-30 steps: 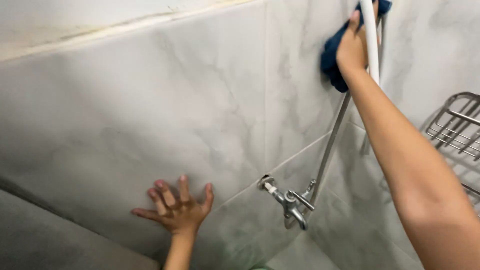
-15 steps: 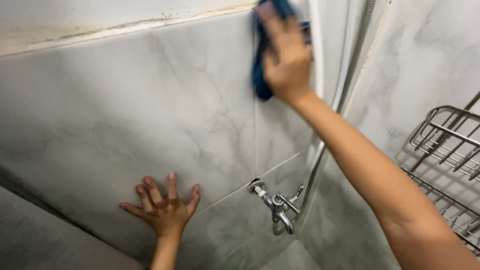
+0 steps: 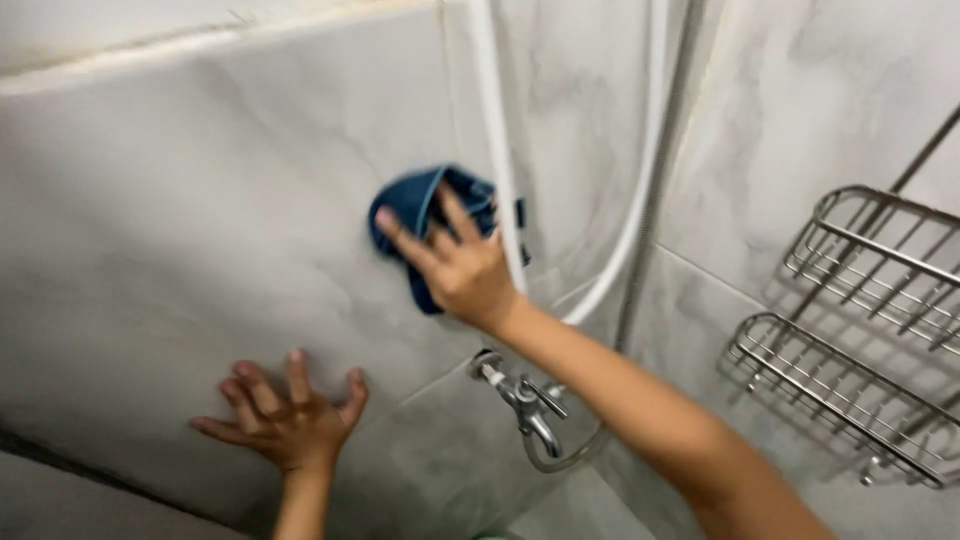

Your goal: The person cleans the tiled walls of a shower area using a blue cloth. They wipe the tiles, a metal corner caddy, and the shower faucet, occasionally dipping the cloth into a green bucket of water on the floor.

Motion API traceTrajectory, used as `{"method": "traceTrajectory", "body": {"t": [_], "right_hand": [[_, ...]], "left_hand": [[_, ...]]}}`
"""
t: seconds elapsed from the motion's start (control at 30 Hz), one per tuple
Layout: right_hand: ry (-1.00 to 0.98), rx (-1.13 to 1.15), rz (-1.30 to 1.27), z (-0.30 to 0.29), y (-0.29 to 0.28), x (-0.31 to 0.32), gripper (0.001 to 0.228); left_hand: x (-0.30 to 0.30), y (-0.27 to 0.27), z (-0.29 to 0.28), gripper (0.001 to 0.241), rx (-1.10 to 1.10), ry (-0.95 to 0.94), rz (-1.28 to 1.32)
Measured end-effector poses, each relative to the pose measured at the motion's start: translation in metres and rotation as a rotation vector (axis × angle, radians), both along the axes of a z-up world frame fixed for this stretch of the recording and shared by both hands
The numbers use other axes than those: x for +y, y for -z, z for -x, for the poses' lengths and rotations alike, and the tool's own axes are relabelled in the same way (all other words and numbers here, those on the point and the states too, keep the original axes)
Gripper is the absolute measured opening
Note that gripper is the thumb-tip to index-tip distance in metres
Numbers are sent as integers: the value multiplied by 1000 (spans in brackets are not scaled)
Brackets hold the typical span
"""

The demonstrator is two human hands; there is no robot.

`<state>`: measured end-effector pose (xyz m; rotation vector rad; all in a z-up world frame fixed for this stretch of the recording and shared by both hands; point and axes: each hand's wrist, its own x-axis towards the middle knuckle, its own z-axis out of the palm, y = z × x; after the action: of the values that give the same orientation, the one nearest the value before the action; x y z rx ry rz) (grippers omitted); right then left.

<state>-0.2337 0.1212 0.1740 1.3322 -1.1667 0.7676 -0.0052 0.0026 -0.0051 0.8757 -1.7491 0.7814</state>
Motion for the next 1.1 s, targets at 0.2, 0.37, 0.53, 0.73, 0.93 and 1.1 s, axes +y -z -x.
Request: {"method": "traceTrajectory", "body": {"t": [0.2, 0.37, 0.53, 0.73, 0.93, 1.1], "right_hand": [[-90, -52, -263, 70, 81, 25, 74], [-70, -461, -355, 164, 141, 47, 76], [-203, -697, -122, 209, 65, 62, 61], [-79, -989, 295, 266, -1, 22, 58], [164, -681, 375, 363, -85, 12, 43], [-146, -579, 266, 351, -105, 32, 40]], "left_hand": [[41, -33, 35, 73, 186, 236, -243], [59, -83, 104, 66, 85, 270, -197], [46, -131, 172, 69, 9, 267, 14], [45, -150, 219, 64, 105, 92, 194], [35, -148, 222, 67, 36, 50, 157], [34, -142, 222, 68, 18, 40, 155]]}}
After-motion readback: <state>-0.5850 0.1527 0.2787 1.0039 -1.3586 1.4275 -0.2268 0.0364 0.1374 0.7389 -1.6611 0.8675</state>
